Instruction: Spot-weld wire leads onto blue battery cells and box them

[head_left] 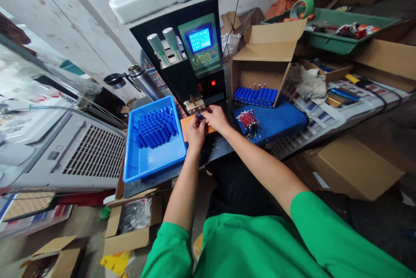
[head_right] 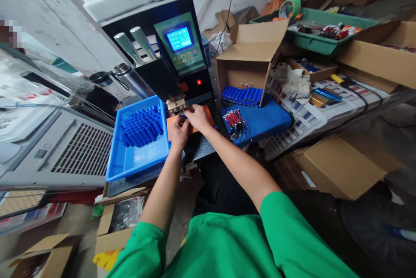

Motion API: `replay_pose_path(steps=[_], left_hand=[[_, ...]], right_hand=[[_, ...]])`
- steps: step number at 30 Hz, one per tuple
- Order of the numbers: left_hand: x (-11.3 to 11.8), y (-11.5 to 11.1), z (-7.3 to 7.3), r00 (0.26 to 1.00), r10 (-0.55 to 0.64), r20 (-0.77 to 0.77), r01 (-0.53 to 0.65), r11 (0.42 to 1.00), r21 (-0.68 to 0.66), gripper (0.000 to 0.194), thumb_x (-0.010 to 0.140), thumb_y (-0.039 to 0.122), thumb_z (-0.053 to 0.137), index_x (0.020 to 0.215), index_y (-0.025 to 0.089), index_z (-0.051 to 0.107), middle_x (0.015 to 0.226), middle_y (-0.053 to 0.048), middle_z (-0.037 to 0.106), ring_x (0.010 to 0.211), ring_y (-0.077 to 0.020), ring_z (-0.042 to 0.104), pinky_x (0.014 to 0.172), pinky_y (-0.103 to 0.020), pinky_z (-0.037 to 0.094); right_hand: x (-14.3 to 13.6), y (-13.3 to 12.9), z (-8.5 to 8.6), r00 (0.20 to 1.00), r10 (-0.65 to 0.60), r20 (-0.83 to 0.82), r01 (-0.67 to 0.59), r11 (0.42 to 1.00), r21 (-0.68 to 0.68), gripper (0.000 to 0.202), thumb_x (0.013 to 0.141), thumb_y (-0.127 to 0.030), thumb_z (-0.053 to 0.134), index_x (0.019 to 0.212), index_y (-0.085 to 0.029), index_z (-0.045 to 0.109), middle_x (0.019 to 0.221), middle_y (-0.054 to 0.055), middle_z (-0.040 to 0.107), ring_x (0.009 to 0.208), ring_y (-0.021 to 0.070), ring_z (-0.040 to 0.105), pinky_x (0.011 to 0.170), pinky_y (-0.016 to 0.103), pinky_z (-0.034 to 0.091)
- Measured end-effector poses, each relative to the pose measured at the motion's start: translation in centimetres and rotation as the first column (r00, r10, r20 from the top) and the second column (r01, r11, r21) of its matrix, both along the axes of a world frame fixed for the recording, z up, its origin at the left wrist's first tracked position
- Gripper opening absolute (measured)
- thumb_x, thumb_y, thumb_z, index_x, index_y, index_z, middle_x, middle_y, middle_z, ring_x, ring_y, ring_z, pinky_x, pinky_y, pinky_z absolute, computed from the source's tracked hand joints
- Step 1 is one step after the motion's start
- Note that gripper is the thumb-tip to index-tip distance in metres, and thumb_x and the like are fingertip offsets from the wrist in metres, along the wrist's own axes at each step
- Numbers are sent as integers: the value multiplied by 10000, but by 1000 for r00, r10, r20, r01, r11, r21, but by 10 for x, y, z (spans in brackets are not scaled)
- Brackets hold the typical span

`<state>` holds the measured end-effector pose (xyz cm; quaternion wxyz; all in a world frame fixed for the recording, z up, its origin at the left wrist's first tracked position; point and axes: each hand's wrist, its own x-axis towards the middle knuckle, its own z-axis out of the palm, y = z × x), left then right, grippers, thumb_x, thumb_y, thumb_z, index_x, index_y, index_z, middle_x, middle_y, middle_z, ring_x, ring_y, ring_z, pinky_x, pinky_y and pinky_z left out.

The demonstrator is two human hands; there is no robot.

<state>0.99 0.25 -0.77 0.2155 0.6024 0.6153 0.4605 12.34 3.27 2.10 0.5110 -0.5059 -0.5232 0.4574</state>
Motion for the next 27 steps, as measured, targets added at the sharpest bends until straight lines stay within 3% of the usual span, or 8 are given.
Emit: replay_pose_path(steps=[6, 18, 27], left_hand=[[0, 0, -1, 1000, 4, -24, -4, 1000, -2, 275, 911, 304, 613, 1155, 209, 698, 820, -20, 705, 716, -159, 643, 705, -259, 492], [-1, 0, -2, 999, 9, -43, -9, 1000, 2, 231, 903, 307, 612, 1093, 215, 706, 835, -26, 711, 730, -166, 646, 723, -270, 498], [-3, 2, -5, 998, 18, -67, -18, 1000, 0, 251, 895, 329, 623, 1102, 215, 708, 809, -27, 707, 707, -171, 634, 685, -276, 479]], right_hand=[[0, -1, -2, 1000, -6, 5, 6, 1000, 16, 167, 815, -313, 613, 710, -183, 605, 672, 9, 655, 705, 160, 628, 641, 242, 481], [-2, 2, -5, 998, 10, -65, -9, 1000, 17, 173, 803, -294, 623, 673, -189, 575, 600, -17, 601, 595, 136, 579, 562, 224, 424], [1, -1, -5, 998, 26, -63, -25, 1000, 13, 164, 826, -320, 635, 745, -180, 610, 706, 12, 665, 720, 161, 637, 629, 234, 475]])
